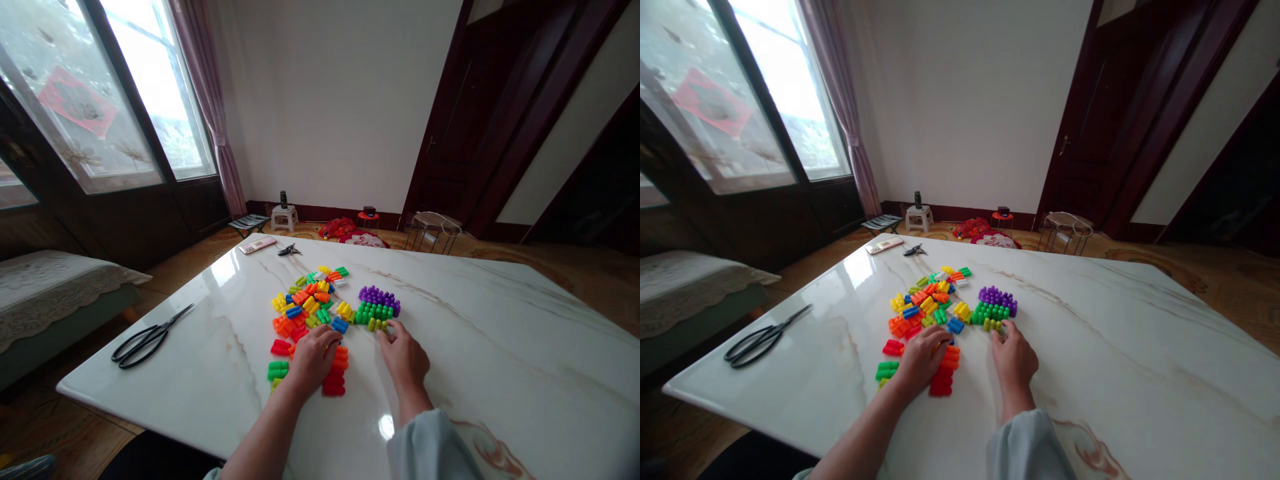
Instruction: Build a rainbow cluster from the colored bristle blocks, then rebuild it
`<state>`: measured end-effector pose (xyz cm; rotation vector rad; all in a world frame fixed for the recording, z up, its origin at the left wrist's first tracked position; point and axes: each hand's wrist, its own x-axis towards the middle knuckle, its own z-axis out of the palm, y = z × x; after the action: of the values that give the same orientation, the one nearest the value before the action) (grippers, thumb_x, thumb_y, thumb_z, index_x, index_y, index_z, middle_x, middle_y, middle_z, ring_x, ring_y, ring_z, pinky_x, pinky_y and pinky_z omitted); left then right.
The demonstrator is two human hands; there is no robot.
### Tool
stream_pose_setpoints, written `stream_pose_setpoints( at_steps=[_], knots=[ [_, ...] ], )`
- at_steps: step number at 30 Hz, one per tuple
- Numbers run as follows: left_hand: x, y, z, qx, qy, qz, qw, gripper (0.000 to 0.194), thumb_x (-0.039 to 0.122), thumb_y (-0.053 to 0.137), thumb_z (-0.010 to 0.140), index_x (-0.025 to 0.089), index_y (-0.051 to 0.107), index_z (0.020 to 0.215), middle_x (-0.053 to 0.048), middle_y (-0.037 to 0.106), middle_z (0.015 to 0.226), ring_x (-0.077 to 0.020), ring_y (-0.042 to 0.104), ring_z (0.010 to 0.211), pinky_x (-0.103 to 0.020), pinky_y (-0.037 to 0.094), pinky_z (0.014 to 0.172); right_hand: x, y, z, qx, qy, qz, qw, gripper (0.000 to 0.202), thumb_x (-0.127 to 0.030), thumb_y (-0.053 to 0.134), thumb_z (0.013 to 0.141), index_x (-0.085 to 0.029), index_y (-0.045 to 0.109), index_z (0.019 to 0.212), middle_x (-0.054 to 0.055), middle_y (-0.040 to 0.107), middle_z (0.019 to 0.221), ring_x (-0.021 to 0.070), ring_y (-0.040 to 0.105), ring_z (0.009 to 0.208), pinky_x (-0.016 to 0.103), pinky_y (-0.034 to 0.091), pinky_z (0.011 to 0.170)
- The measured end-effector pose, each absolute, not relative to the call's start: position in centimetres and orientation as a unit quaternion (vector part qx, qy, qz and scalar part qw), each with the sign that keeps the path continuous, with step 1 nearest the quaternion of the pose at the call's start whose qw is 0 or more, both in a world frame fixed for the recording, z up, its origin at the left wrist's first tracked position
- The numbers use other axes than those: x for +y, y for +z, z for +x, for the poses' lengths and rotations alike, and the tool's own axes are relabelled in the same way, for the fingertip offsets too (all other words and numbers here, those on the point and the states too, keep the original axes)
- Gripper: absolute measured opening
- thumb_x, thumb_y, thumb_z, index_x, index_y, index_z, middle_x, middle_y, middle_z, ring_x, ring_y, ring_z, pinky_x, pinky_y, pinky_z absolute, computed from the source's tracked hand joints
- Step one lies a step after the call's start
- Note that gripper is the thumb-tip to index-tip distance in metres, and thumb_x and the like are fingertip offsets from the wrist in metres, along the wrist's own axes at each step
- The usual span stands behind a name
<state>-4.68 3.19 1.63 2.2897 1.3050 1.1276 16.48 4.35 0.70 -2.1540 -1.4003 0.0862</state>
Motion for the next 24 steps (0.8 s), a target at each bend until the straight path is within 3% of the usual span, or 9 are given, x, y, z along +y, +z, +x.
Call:
stream_pose_setpoints(
  at_steps=[4, 7, 10, 12, 15, 21, 24],
  knots=[
    [3.3, 1.6, -4.7, 0.451, 0.392, 0.791, 0.135, 0.021, 0.015, 0.049, 0.089, 0.023, 0.067, 0.093, -0.002, 0.067, 0.093, -0.0149, 0.064, 0.082, -0.026, 0.051, 0.075, 4.3, 0.4, 16.5, -0.508, 0.050, -0.801, 0.312, 0.021, -0.041, 0.058, 0.077, -0.026, 0.068, 0.087, 0.004, 0.072, 0.079, 0.0201, 0.062, 0.065, 0.027, 0.031, 0.052],
    [3.4, 1.4, -4.7, 0.460, 0.406, 0.779, 0.129, 0.021, 0.016, 0.048, 0.090, 0.023, 0.066, 0.099, -0.004, 0.067, 0.096, -0.0159, 0.064, 0.086, -0.027, 0.052, 0.078, 4.4, 0.1, 15.5, -0.529, 0.099, -0.740, 0.403, 0.024, -0.042, 0.059, 0.074, -0.021, 0.067, 0.083, 0.005, 0.069, 0.072, 0.0195, 0.061, 0.063, 0.028, 0.039, 0.056],
    [3.6, 1.2, -4.8, 0.471, 0.438, 0.756, 0.118, 0.024, 0.015, 0.047, 0.090, 0.022, 0.062, 0.108, -0.006, 0.065, 0.102, -0.0174, 0.063, 0.094, -0.029, 0.052, 0.083, 4.6, -0.2, 13.8, -0.592, 0.267, -0.574, 0.499, 0.039, -0.043, 0.059, 0.076, -0.017, 0.062, 0.105, 0.005, 0.069, 0.076, 0.0177, 0.063, 0.064, 0.029, 0.048, 0.062],
    [3.7, 1.1, -4.9, 0.480, 0.468, 0.735, 0.100, 0.028, 0.013, 0.046, 0.089, 0.020, 0.059, 0.112, -0.008, 0.062, 0.108, -0.0184, 0.061, 0.100, -0.031, 0.052, 0.086, 4.7, -0.4, 13.0, -0.601, 0.366, -0.485, 0.519, 0.050, -0.041, 0.059, 0.078, -0.017, 0.053, 0.121, 0.004, 0.069, 0.085, 0.0162, 0.064, 0.065, 0.029, 0.052, 0.066],
    [4.2, 1.6, -5.1, 0.505, 0.485, 0.712, 0.053, 0.033, 0.010, 0.045, 0.087, 0.020, 0.056, 0.116, -0.010, 0.058, 0.116, -0.0209, 0.056, 0.108, -0.036, 0.049, 0.093, 4.8, -0.4, 12.5, -0.593, 0.397, -0.471, 0.519, 0.049, -0.038, 0.060, 0.079, -0.017, 0.052, 0.122, 0.003, 0.067, 0.085, 0.0154, 0.064, 0.066, 0.029, 0.053, 0.067],
    [7.7, 4.2, -5.9, 0.545, 0.252, 0.798, 0.045, 0.061, -0.008, 0.046, 0.065, 0.025, 0.064, 0.113, -0.006, 0.067, 0.111, -0.0247, 0.056, 0.105, -0.038, 0.047, 0.090, 4.9, -0.6, 12.8, -0.613, 0.368, -0.483, 0.505, 0.037, -0.037, 0.062, 0.076, -0.016, 0.064, 0.107, 0.002, 0.064, 0.076, 0.0151, 0.061, 0.063, 0.026, 0.052, 0.059],
    [9.5, 5.1, -6.6, 0.530, 0.146, 0.832, 0.074, 0.058, -0.004, 0.054, 0.062, 0.026, 0.067, 0.111, -0.006, 0.068, 0.110, -0.0258, 0.058, 0.102, -0.036, 0.048, 0.087, 5.0, -0.8, 12.7, -0.618, 0.356, -0.480, 0.511, 0.034, -0.038, 0.063, 0.076, -0.016, 0.067, 0.101, 0.003, 0.065, 0.074, 0.0151, 0.060, 0.061, 0.026, 0.052, 0.058]
  ],
)
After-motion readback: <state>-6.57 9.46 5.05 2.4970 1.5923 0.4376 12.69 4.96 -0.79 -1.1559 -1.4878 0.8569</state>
